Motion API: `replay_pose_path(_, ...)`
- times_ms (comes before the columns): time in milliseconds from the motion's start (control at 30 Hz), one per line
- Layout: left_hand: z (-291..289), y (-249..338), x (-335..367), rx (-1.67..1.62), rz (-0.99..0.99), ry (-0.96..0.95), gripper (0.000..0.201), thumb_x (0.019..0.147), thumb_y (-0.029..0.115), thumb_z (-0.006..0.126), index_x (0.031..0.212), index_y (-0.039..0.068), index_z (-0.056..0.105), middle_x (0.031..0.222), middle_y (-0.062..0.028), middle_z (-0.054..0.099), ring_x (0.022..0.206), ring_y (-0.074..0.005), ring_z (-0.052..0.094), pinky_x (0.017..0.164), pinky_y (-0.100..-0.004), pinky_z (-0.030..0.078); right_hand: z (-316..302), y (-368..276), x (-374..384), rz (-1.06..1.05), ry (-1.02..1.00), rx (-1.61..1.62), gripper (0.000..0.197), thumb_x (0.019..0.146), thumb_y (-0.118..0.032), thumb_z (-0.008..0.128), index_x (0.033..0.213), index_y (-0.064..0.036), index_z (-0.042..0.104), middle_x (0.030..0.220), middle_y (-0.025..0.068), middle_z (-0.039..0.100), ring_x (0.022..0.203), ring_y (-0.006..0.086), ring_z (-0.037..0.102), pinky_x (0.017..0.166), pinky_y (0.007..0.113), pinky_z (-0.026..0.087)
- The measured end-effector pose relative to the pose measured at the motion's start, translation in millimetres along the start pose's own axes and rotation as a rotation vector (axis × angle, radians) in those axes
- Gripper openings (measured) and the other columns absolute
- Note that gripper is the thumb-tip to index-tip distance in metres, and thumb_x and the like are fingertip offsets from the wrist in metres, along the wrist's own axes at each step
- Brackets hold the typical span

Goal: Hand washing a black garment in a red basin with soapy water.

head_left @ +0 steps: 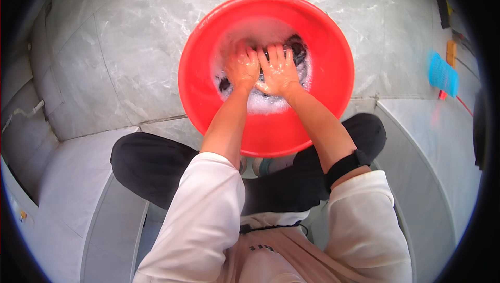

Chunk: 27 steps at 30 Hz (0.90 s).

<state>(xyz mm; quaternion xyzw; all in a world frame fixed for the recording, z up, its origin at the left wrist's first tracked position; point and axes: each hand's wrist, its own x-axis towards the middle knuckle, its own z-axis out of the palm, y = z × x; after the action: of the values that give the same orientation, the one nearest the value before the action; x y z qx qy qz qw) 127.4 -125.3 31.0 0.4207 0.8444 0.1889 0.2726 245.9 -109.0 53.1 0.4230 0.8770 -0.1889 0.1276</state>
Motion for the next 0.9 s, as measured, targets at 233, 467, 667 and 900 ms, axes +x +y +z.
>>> replay_pose_path(233,86.1,-105.9,26.9,0.147,-0.056,-0.55,0.039,0.092,0.032,0.045,0.115,0.007,0.063,0.122,-0.0192,0.061,0.113,-0.0352,0.058,0.096,-0.0471,0.046,-17.1,-1.5,40.3,0.135,-0.694,0.336,0.073,0.08,-0.06,0.053,0.129,-0.0059,0.055,0.132,0.0211,0.056,0.124,0.0339,0.052,0.096,0.05,0.045)
replay_pose_path(467,110.2,-96.9,34.3,0.068,0.038,-0.606,0.039,0.093,0.03,0.044,0.115,0.005,0.063,0.119,-0.0207,0.062,0.11,-0.0361,0.06,0.094,-0.0462,0.047,44.7,53.9,43.7,0.118,-0.823,0.672,0.069,0.083,-0.058,0.05,0.127,-0.005,0.056,0.134,0.02,0.055,0.127,0.034,0.05,0.103,0.045,0.04)
replay_pose_path(667,75.9,-69.7,58.2,0.095,0.099,-0.588,0.038,0.094,0.029,0.043,0.115,0.004,0.063,0.116,-0.0221,0.063,0.107,-0.0369,0.061,0.093,-0.0455,0.048,6.0,48.4,52.5,0.181,-0.743,0.681,0.067,0.084,-0.055,0.049,0.131,-0.0075,0.055,0.139,0.0196,0.051,0.131,0.0335,0.046,0.107,0.042,0.037)
replay_pose_path(900,5.9,-27.8,72.6,0.244,0.24,-0.454,0.038,0.096,0.027,0.041,0.116,0.003,0.063,0.113,-0.0236,0.065,0.104,-0.0378,0.063,0.091,-0.0446,0.049,-43.0,15.9,61.8,0.236,-0.316,0.515,0.057,0.086,-0.043,0.052,0.131,-0.0088,0.056,0.135,0.0217,0.054,0.127,0.0348,0.05,0.107,0.041,0.038)
